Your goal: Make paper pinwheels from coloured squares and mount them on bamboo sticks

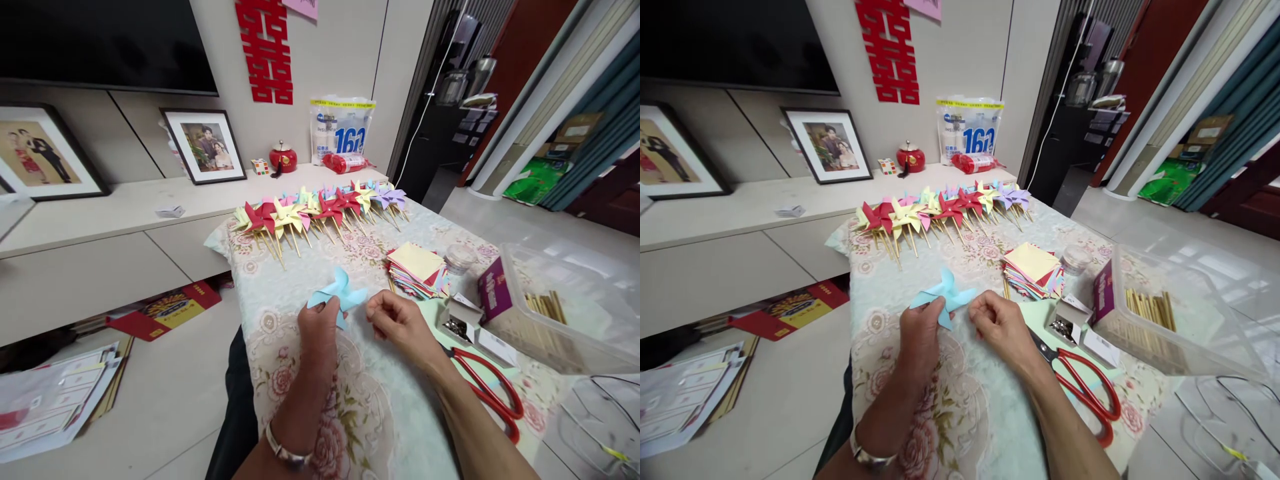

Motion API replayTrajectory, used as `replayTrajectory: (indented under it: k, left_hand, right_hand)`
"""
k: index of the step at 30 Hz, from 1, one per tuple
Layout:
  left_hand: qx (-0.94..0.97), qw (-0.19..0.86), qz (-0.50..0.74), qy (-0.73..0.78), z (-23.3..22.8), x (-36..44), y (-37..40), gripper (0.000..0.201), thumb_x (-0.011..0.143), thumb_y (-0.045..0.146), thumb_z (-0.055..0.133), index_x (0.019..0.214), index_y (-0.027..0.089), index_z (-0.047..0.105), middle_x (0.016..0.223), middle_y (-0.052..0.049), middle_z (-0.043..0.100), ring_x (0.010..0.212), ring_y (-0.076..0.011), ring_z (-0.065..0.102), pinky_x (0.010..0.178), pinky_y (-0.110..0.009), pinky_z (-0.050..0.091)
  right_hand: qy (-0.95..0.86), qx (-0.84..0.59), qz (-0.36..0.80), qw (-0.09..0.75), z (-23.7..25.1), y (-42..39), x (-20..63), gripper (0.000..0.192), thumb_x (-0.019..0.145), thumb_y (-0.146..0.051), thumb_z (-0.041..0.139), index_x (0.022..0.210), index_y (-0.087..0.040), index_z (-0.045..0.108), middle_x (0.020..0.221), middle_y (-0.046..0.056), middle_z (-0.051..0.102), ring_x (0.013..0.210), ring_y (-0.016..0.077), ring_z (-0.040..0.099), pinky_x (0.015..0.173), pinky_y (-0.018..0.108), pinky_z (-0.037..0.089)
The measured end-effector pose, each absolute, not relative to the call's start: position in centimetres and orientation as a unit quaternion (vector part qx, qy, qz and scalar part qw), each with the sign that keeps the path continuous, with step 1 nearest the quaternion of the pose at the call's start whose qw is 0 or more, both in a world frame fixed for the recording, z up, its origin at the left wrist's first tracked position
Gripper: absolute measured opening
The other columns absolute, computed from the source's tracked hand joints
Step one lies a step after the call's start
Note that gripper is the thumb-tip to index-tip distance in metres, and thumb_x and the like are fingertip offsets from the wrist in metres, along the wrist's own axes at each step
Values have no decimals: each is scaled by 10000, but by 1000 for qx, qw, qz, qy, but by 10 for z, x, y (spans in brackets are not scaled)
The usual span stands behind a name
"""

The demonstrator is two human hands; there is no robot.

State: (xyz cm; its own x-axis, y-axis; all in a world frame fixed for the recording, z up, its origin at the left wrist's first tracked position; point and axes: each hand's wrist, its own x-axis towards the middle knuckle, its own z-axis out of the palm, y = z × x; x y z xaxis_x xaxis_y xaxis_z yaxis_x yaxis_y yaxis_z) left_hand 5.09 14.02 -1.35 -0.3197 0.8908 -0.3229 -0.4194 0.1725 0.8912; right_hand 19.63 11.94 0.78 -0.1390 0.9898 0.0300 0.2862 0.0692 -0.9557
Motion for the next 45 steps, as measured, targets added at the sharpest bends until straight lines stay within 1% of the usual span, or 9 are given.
replayTrajectory:
  k: [3, 6, 16, 20, 30, 35, 39, 42, 45]
  left_hand:
    - [190, 553, 626, 516, -11, 49, 142, 142, 595, 272, 705, 645, 147, 659, 580, 40, 600, 546, -126, 568, 558, -244, 485]
    - [169, 567, 636, 496, -7, 47, 143, 132, 590, 262, 708, 641, 156, 648, 598, 46, 601, 557, -118, 565, 562, -238, 490]
    - [132, 578, 656, 468, -6, 45, 147, 183, 556, 239, 729, 699, 144, 663, 613, 38, 617, 554, -115, 569, 553, -243, 505]
    - [133, 570, 655, 478, -4, 41, 147, 164, 566, 246, 718, 688, 163, 648, 641, 30, 637, 583, -124, 590, 567, -237, 503]
    - [117, 571, 660, 474, -7, 40, 147, 198, 525, 247, 758, 665, 144, 662, 621, 24, 640, 557, -118, 573, 551, -238, 492]
    - [126, 571, 656, 477, -7, 39, 147, 174, 519, 261, 756, 620, 164, 651, 585, 35, 615, 544, -118, 555, 541, -239, 480]
    - [136, 571, 651, 482, -4, 41, 146, 177, 520, 271, 747, 620, 165, 646, 585, 36, 606, 550, -124, 556, 537, -242, 475]
    - [166, 573, 629, 499, -5, 44, 141, 173, 559, 286, 728, 623, 155, 634, 560, 37, 584, 525, -117, 530, 520, -237, 447]
    - [215, 595, 613, 472, -9, 49, 136, 182, 626, 289, 702, 586, 164, 576, 521, 49, 531, 497, -98, 465, 504, -230, 405]
  right_hand:
    - [-701, -491, 410, 315, 7, 115, 194, 115, 885, -223, 567, 795, -184, 627, 639, -46, 561, 564, 105, 512, 544, 208, 387]
    - [-764, -447, 381, 265, 7, 111, 188, 125, 858, -127, 571, 801, -176, 671, 712, -30, 611, 626, 106, 526, 591, 204, 387]
    - [-848, -276, 405, 201, 6, 97, 164, 155, 852, -81, 626, 899, -179, 736, 927, 37, 701, 859, 166, 656, 765, 242, 503]
    - [-867, -281, 378, 162, 4, 94, 157, 155, 855, -86, 627, 916, -184, 730, 1012, 39, 704, 910, 176, 668, 791, 243, 501]
    - [-888, -365, 273, 57, 15, 92, 151, 112, 845, -101, 611, 775, -183, 643, 994, 36, 650, 838, 169, 594, 687, 234, 425]
    - [-888, -380, 254, 58, 15, 90, 153, 161, 906, -130, 552, 763, -193, 589, 856, 26, 633, 713, 152, 533, 625, 247, 372]
    - [-873, -373, 301, 88, 13, 92, 162, 138, 899, -112, 555, 813, -202, 615, 850, 24, 643, 724, 155, 562, 649, 244, 392]
    - [-846, -384, 333, 161, 12, 97, 175, 130, 905, -106, 554, 848, -202, 622, 867, 17, 649, 771, 155, 590, 692, 240, 415]
    - [-797, -426, 335, 268, 13, 103, 187, 144, 943, -144, 546, 821, -202, 596, 811, -4, 626, 754, 142, 578, 695, 235, 417]
